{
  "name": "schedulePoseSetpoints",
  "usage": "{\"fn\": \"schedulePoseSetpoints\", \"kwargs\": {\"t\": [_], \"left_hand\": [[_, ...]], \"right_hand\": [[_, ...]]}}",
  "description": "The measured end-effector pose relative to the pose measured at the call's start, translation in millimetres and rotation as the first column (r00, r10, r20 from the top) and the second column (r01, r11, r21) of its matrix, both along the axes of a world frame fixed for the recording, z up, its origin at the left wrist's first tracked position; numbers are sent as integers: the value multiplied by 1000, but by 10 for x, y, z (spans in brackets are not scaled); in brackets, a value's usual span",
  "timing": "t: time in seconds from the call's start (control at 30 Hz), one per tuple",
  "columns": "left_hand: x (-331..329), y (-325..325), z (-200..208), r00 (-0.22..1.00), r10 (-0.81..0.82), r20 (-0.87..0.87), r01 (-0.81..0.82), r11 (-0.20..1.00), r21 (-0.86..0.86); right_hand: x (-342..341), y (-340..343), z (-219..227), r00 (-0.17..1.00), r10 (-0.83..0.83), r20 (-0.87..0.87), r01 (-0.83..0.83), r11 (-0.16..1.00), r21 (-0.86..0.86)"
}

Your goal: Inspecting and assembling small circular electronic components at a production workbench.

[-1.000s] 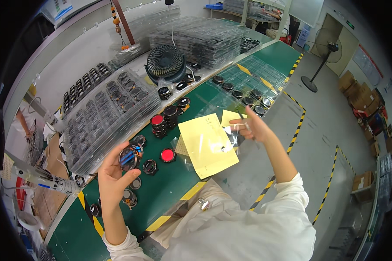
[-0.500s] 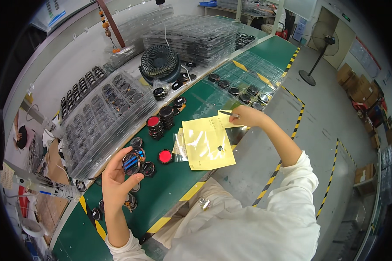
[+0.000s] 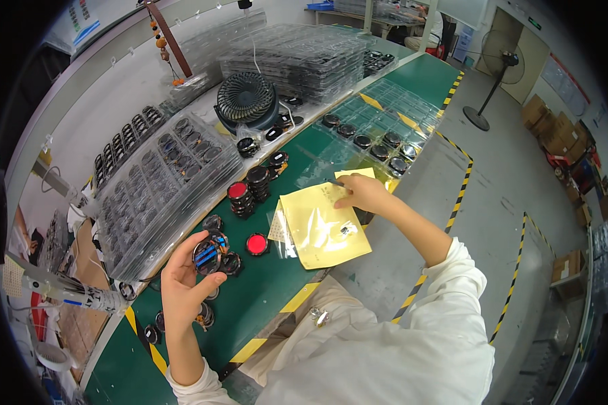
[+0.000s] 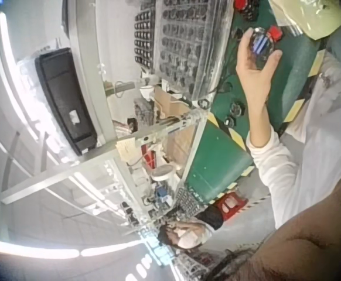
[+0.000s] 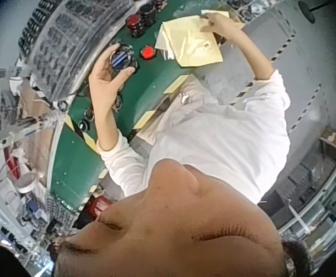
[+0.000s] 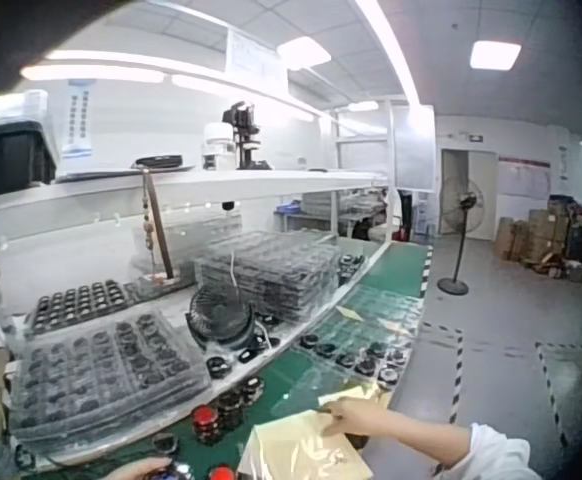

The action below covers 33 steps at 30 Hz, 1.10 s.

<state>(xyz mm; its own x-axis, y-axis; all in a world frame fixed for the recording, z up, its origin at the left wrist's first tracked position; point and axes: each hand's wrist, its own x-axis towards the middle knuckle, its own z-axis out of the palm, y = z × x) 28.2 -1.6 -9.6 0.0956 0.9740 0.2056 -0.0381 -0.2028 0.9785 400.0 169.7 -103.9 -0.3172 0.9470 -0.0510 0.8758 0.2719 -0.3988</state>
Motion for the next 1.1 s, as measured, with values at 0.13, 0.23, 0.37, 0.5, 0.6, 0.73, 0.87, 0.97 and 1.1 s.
{"fn": "schedulePoseSetpoints", "kwargs": {"t": [0.13,0.23,0.37,0.5,0.6,0.73,0.87,0.97,1.1], "left_hand": [[-11,-13,-1,1000,6,0,-6,1000,0],[-7,-13,4,1000,10,-8,-10,1000,-2],[25,7,-29,1000,-9,-23,9,1000,-13],[46,-5,-10,999,-19,-47,20,1000,1],[17,-3,-4,999,-9,-34,10,1000,8],[2,0,-2,999,9,-34,-8,1000,11],[-23,12,-24,999,7,-50,-7,1000,10],[-12,23,-21,1000,1,-25,-2,1000,-20],[8,42,-39,999,1,-39,-1,1000,-17]], "right_hand": [[9,62,105,972,233,27,-229,969,-90],[-109,57,277,943,332,26,-316,917,-244],[-286,127,263,840,542,26,-522,821,-231],[-452,106,289,752,659,15,-645,741,-188],[-573,-85,360,746,659,94,-650,752,-113],[-570,-590,144,912,369,177,-400,896,192],[-508,-853,137,915,339,221,-361,930,72],[-392,-720,189,881,472,34,-471,882,-29],[-364,-588,251,767,641,-15,-640,763,-92]]}}
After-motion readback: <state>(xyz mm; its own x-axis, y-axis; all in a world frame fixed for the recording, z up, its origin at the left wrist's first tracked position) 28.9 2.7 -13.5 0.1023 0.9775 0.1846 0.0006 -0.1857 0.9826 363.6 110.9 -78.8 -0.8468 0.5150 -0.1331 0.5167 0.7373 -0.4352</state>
